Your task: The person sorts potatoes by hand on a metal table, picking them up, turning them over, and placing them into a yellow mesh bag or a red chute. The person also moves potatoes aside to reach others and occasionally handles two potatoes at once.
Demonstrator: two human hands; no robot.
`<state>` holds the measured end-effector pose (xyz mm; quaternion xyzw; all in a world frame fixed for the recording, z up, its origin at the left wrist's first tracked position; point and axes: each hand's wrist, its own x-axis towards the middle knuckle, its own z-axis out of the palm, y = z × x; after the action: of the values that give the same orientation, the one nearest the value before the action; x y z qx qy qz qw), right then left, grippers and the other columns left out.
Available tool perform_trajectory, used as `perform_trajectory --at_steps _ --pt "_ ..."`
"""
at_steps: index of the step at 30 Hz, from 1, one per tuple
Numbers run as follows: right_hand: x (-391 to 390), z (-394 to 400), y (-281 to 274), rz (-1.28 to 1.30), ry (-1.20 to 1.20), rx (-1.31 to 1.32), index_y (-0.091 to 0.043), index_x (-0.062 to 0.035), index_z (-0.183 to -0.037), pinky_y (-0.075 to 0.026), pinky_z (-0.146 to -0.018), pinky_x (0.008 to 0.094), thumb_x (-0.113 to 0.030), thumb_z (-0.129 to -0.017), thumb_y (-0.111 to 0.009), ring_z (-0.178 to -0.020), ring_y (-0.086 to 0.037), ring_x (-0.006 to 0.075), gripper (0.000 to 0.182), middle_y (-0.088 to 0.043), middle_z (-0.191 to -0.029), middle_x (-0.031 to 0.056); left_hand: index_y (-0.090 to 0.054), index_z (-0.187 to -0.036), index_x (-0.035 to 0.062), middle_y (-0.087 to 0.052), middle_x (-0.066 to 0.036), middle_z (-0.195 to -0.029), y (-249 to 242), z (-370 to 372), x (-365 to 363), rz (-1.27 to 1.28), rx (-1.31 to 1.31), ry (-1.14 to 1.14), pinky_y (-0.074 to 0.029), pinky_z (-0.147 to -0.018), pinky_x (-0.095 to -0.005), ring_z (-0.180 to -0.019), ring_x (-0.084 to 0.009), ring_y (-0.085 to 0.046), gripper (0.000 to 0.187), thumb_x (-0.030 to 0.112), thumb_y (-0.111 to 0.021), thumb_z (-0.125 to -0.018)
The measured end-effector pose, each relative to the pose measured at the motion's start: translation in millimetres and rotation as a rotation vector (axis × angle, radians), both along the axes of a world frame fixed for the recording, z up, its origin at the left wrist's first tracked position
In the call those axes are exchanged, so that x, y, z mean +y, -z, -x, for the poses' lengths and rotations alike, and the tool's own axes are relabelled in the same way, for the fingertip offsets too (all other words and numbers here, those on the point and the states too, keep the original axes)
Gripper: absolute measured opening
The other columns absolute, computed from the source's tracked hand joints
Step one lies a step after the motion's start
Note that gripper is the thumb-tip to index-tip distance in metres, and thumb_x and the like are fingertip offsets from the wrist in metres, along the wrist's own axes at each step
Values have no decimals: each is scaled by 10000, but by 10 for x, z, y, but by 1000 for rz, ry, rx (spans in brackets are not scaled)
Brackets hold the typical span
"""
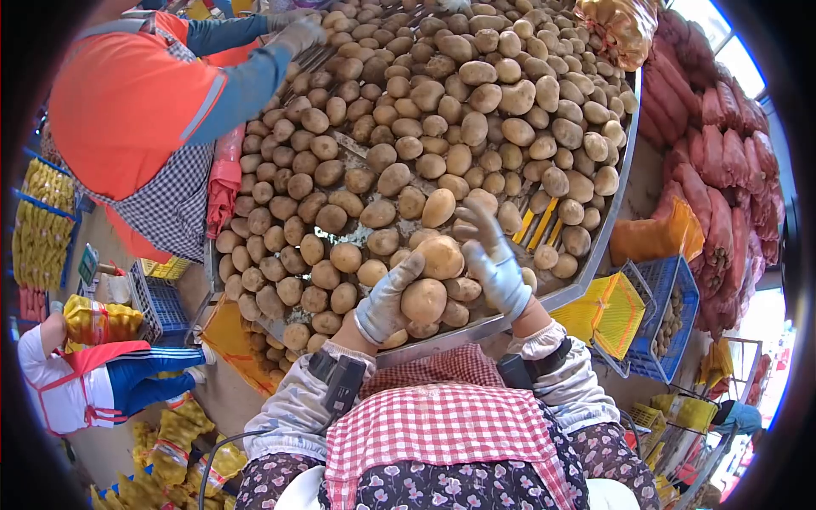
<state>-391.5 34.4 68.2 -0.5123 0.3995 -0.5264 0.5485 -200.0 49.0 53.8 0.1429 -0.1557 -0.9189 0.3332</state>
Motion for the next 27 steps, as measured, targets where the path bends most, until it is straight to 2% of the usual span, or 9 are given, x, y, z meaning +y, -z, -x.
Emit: perform_trajectory --at_steps 4,8,12,14,18,19,21,24,27 --pt "143 -180 176 -96 -164 259 -466 -73 -1322 -444 -936 291 -241 -909 -622 -1036 -565 171 472 -577 -1195 97 -459 -1314 43 -606 -72 -1142 -111 180 182 83 -356 -245 -508 -911 -267 -1044 -154 -601 550 477 -466 -977" --pt "156 -137 237 -553 331 -716 -577 -46 -1109 -554 -780 412 -346 -921 -508 -923 -632 258 360 -625 -1012 125 -527 -1266 32 -611 -30 -1097 -104 315 73 395 -745 -245 -468 -885 -214 -1033 -79 -569 422 356 -492 -998" --pt "337 325 225 -533 26 -507 -535 -29 -1198 -557 -833 414 -307 -924 -525 -938 -643 270 390 -628 -1062 162 -515 -1288 9 -598 -103 -1165 146 443 12 473 -803 -646 -448 -939 -301 -1049 -159 -558 407 204 -594 -940" --pt "494 422 259 -842 -437 -910 -510 -30 -1267 -520 -923 398 -288 -939 -533 -1063 -610 248 419 -605 -1176 163 -509 -1305 18 -582 -150 -1191 240 576 -2 1107 -883 -596 -386 -1020 -388 -1103 -258 -545 481 240 -601 -888" --pt "758 616 546 -610 -23 -994 -457 -37 -1340 -399 -1067 385 -284 -954 -548 -1243 -494 209 467 -513 -1350 101 -429 -1375 17 -438 -209 -1391 -115 829 2 1362 -808 -273 -191 -1119 -506 -1302 -389 -386 667 464 -518 -888" --pt "819 755 468 -610 163 -991 -433 -75 -1359 -458 -1004 433 -351 -925 -576 -1154 -553 275 534 -529 -1305 156 -429 -1380 25 -429 -210 -1403 -80 824 -25 1478 -938 -302 -192 -1125 -497 -1326 -384 -362 662 437 -544 -874" --pt "959 1050 15 -406 223 -611 -472 -61 -1281 -572 -663 245 -380 -925 -583 -810 -647 172 491 -577 -1183 154 -407 -1408 50 -391 -204 -1445 -137 652 -219 1576 -1228 -358 -178 -1142 -485 -1382 -379 -295 678 366 -604 -841" --pt "1162 2129 -1 -337 332 -790 -459 -176 -1340 -604 -628 392 -461 -952 -508 -772 -694 243 484 -590 -1192 240 -347 -1442 69 -282 -203 -1509 355 70 -794 1536 -2038 -730 -125 -1151 -522 -1412 -355 -235 701 413 -563 -871" --pt "1490 3337 179 -443 550 -608 -531 -125 -1293 -581 -689 444 -417 -962 -501 -916 -678 286 442 -576 -1256 217 -263 -1481 70 -226 -196 -1532 576 -346 -706 1456 -2115 -232 -115 -1155 -520 -1407 -408 -196 790 456 -558 -858"
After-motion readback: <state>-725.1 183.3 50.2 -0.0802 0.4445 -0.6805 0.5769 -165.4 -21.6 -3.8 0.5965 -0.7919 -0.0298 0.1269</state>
